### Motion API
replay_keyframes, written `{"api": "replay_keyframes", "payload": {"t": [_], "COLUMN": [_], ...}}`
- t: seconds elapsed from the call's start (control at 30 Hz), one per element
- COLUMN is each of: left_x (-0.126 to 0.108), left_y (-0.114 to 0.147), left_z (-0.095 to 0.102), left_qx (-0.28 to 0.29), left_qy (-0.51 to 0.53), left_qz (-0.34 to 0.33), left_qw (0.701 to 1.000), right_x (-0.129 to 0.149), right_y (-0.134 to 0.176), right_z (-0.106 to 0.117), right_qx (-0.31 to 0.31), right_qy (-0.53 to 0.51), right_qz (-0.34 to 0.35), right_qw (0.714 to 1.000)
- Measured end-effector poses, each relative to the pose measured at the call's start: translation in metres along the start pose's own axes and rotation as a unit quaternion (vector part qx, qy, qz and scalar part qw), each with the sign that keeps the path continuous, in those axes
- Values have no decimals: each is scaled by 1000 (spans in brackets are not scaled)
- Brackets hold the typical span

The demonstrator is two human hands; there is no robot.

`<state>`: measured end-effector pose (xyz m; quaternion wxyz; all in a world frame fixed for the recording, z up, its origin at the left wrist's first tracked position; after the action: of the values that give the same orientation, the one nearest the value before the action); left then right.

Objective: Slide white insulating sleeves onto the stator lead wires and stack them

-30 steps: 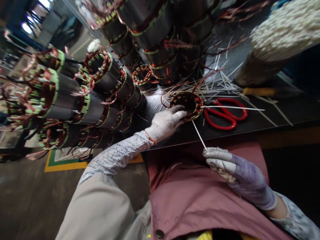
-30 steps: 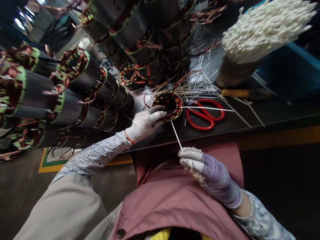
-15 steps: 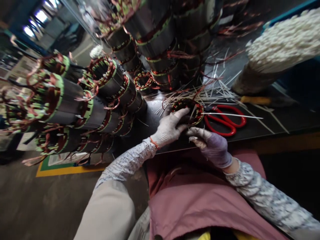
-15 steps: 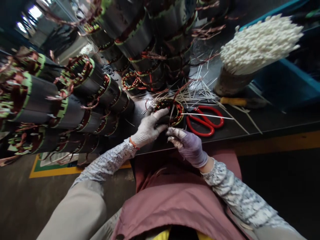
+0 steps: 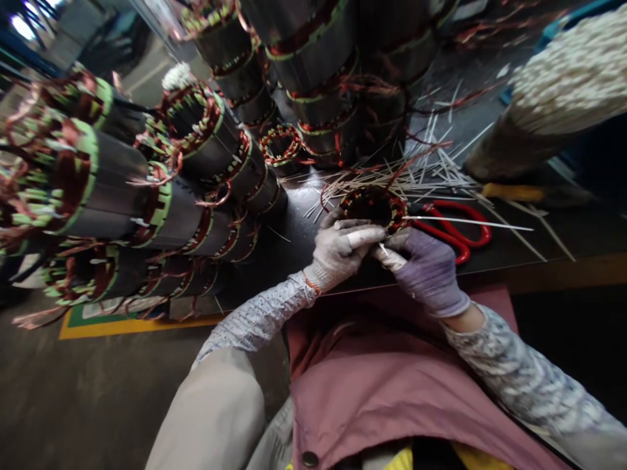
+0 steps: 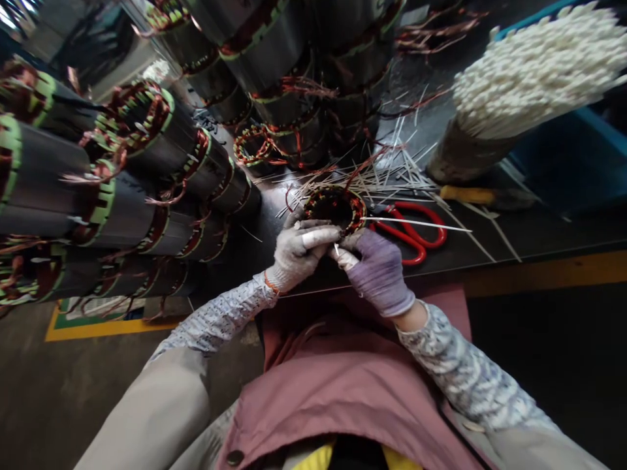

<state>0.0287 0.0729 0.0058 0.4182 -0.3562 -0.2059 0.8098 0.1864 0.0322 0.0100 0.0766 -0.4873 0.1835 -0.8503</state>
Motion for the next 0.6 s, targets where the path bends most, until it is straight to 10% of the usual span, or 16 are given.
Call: {"api": "replay_keyframes", "payload": {"t": [0.6], "left_x": [3], "left_y": [3], "left_z": [-6], "left_qx": [26], "left_qy": [-32], "left_qz": [-10], "left_qw": [999], "right_x": [-2], "right_y": [0], "right_z": [-1], "right_qx": [24], "right_qy": [26], "right_qz": [-42], "right_qw": [999]}}
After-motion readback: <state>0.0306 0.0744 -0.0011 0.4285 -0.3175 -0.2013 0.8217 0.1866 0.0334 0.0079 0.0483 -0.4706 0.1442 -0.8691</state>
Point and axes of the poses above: each hand's wrist, its own y-axis away from the middle knuckle, its own z-axis out of the back of the hand, x = y × z, the point moved 5 cm from there along -y, towards the middle knuckle, and after that the axes turned 11 degrees about -z, right-handed, at the moved point
